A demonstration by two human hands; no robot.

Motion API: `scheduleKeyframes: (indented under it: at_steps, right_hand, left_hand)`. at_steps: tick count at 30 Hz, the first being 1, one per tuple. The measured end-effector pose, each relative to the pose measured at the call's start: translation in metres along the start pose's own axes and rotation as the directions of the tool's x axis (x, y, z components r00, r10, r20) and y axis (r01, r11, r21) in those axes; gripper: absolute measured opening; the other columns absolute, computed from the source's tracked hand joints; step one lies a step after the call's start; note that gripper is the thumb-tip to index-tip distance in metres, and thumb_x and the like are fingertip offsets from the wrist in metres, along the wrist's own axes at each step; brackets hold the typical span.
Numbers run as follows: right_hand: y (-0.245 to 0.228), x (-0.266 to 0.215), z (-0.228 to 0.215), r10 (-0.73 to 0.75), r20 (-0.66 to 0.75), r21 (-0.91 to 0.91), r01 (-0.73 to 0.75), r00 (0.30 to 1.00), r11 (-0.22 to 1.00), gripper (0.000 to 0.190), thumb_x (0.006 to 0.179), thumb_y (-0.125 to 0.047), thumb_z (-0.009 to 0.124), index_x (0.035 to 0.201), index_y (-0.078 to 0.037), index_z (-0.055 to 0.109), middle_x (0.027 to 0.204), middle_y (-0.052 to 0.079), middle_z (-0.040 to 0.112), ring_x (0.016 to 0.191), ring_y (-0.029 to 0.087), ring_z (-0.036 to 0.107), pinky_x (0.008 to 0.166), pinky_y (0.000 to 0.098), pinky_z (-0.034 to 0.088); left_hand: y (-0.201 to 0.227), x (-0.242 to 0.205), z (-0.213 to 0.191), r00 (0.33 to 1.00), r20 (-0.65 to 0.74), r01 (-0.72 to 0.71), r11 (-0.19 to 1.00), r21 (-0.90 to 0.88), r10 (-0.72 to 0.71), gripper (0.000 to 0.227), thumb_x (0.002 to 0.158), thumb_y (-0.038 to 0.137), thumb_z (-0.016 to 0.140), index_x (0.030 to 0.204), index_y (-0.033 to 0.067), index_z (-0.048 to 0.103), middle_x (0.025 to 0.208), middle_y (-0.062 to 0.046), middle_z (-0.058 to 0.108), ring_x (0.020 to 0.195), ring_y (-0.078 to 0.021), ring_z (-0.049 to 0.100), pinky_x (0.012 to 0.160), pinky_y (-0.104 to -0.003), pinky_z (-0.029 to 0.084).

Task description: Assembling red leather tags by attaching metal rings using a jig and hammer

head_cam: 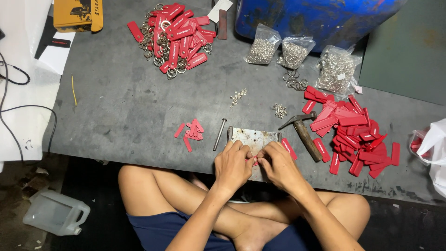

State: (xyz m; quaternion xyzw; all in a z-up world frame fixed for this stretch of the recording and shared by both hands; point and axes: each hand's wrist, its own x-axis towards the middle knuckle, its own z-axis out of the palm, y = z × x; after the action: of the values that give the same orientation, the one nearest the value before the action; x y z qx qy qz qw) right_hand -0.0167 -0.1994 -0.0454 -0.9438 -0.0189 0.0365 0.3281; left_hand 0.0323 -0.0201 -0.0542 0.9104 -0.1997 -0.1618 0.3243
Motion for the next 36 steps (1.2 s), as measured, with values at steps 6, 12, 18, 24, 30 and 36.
scheduleKeyframes:
  at_steps: [6,12,18,24,30,36]
  right_hand:
    - [-0.004,0.003,-0.011,0.065,0.095,0.045,-0.069,0.993,0.997,0.010,0.086,-0.014,0.076,0.087,-0.007,0.069,0.088,0.014,0.067,0.092,0.037,0.067,0.082,0.0480,0.054]
    - [-0.008,0.005,-0.013,0.093,0.115,0.019,-0.096,0.989,0.995,0.011,0.086,-0.017,0.076,0.088,-0.008,0.070,0.089,0.014,0.065,0.094,0.037,0.066,0.085,0.0461,0.054]
    - [-0.007,0.012,-0.008,0.156,0.133,-0.028,-0.154,0.979,0.988,0.016,0.084,-0.017,0.078,0.093,-0.010,0.066,0.088,0.013,0.064,0.095,0.037,0.066,0.086,0.0477,0.053]
    - [0.005,0.022,-0.002,0.220,0.212,-0.141,-0.193,0.952,0.971,0.012,0.082,-0.015,0.075,0.085,-0.011,0.064,0.084,0.013,0.064,0.093,0.038,0.066,0.084,0.0463,0.054]
    - [0.019,0.031,0.014,0.194,0.226,-0.218,-0.145,0.955,0.965,0.012,0.078,-0.011,0.075,0.079,-0.011,0.063,0.077,0.012,0.066,0.089,0.036,0.070,0.078,0.0436,0.057]
    - [-0.004,0.002,-0.017,-0.066,0.036,-0.182,0.072,0.997,0.981,0.024,0.089,-0.024,0.075,0.106,-0.011,0.065,0.101,0.015,0.060,0.103,0.040,0.060,0.087,0.0471,0.051]
  left_hand:
    - [-0.002,0.000,0.004,1.000,-0.009,-0.003,1.000,-0.005,0.003,0.016,0.085,0.032,0.073,0.082,0.0180,0.066,0.088,0.000,0.056,0.099,-0.0236,0.059,0.080,-0.039,0.054]
    - [-0.002,-0.001,0.003,1.000,-0.016,-0.012,1.000,-0.013,0.011,0.016,0.085,0.032,0.073,0.082,0.0185,0.066,0.088,0.000,0.056,0.100,-0.0234,0.058,0.080,-0.039,0.054]
    - [-0.003,-0.001,0.003,1.000,-0.008,-0.020,1.000,-0.009,0.020,0.015,0.085,0.030,0.074,0.082,0.0184,0.066,0.090,0.001,0.057,0.100,-0.0233,0.058,0.081,-0.039,0.053]
    - [-0.004,0.000,0.003,1.000,0.019,-0.019,1.000,-0.008,0.020,0.012,0.086,0.029,0.074,0.086,0.0190,0.068,0.093,0.000,0.059,0.102,-0.0240,0.058,0.084,-0.039,0.053]
    - [-0.003,-0.003,0.002,1.000,0.021,-0.022,1.000,0.019,0.022,0.013,0.088,0.031,0.073,0.090,0.0187,0.067,0.096,0.000,0.060,0.104,-0.0237,0.058,0.087,-0.039,0.052]
    - [-0.005,-0.004,0.011,0.997,-0.027,-0.075,0.992,0.103,0.078,0.016,0.087,0.031,0.074,0.092,0.0184,0.066,0.095,0.000,0.059,0.101,-0.0251,0.058,0.083,-0.040,0.051]
